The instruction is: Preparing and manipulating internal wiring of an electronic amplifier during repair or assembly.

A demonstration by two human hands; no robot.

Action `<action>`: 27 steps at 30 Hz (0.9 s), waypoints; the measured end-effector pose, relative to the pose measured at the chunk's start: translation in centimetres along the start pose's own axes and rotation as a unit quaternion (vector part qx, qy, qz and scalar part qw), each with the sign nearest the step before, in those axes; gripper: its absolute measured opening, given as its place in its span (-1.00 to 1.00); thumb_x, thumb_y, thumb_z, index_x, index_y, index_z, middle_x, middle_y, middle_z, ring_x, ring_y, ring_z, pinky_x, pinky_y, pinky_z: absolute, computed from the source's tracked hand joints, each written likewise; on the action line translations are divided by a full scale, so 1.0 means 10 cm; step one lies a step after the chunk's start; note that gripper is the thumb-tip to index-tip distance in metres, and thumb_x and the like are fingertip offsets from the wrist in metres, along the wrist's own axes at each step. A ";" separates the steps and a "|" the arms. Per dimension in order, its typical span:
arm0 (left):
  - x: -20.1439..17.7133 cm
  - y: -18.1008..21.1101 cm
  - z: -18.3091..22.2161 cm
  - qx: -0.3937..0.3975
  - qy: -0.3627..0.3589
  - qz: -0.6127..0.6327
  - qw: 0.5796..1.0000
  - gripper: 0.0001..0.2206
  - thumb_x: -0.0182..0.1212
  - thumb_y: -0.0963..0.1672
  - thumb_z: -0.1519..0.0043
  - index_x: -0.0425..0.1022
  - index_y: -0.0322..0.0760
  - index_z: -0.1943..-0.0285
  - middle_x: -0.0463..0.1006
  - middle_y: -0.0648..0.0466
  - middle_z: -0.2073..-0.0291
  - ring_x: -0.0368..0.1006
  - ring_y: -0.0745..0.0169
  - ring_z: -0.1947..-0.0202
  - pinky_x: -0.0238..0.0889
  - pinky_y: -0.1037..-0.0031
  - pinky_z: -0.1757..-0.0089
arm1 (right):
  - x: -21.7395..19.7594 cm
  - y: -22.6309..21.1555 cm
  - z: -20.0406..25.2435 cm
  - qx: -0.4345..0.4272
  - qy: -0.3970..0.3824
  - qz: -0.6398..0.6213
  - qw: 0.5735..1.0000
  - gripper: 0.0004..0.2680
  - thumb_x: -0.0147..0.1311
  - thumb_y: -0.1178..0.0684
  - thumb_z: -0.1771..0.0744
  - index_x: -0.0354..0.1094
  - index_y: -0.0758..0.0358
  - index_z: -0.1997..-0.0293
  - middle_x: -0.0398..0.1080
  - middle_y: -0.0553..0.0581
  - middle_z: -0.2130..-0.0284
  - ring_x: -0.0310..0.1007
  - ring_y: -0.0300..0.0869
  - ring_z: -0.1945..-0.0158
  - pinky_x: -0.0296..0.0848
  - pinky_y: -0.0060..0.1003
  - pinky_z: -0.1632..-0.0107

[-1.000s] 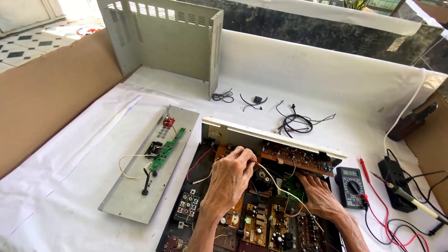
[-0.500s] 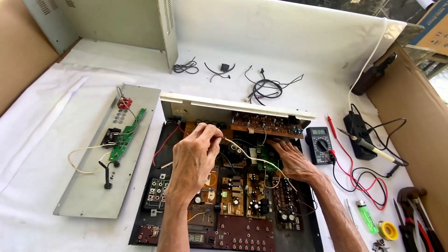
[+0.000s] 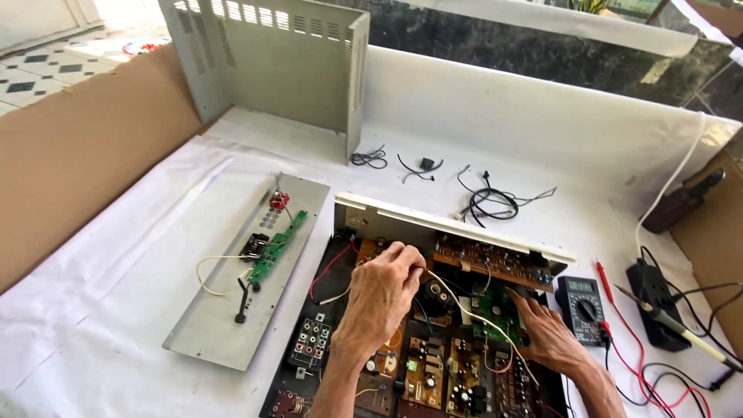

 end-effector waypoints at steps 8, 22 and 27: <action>0.03 -0.06 0.00 0.007 -0.004 -0.008 1.000 -0.96 0.24 -0.17 -0.31 0.47 -0.14 0.16 0.53 0.19 0.28 0.52 0.32 0.42 0.48 0.47 0.27 | 0.05 0.17 0.03 0.056 0.040 0.093 0.993 -0.17 0.11 0.10 -0.18 -0.44 -0.28 -0.60 0.29 0.03 -0.19 0.42 -0.14 -0.02 0.22 -0.22 -0.10; 0.03 -0.02 0.00 0.008 -0.007 0.012 1.000 -0.96 0.20 -0.19 -0.34 0.46 -0.18 0.18 0.52 0.16 0.28 0.49 0.32 0.40 0.42 0.48 0.34 | 0.34 0.51 0.02 0.072 0.126 0.102 0.984 -0.41 0.16 -0.19 -0.23 0.01 -0.22 -0.44 0.37 -0.12 -0.03 0.35 -0.22 -0.12 0.18 -0.17 -0.32; 0.01 -0.03 -0.02 0.003 -0.035 0.034 0.999 -0.98 0.22 -0.19 -0.32 0.50 -0.24 0.12 0.57 0.10 0.24 0.55 0.28 0.35 0.53 0.44 0.23 | 0.31 0.32 0.07 0.059 0.203 0.137 0.968 -0.49 0.05 -0.29 -0.26 0.13 -0.17 -0.38 0.36 -0.12 -0.07 0.30 -0.13 -0.12 0.22 -0.14 -0.22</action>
Point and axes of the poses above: each hand's wrist, its own z-axis away from the middle knuckle, its own x-axis out of the palm, y = z × x, the point moved 2 cm from there along -z, towards the middle knuckle
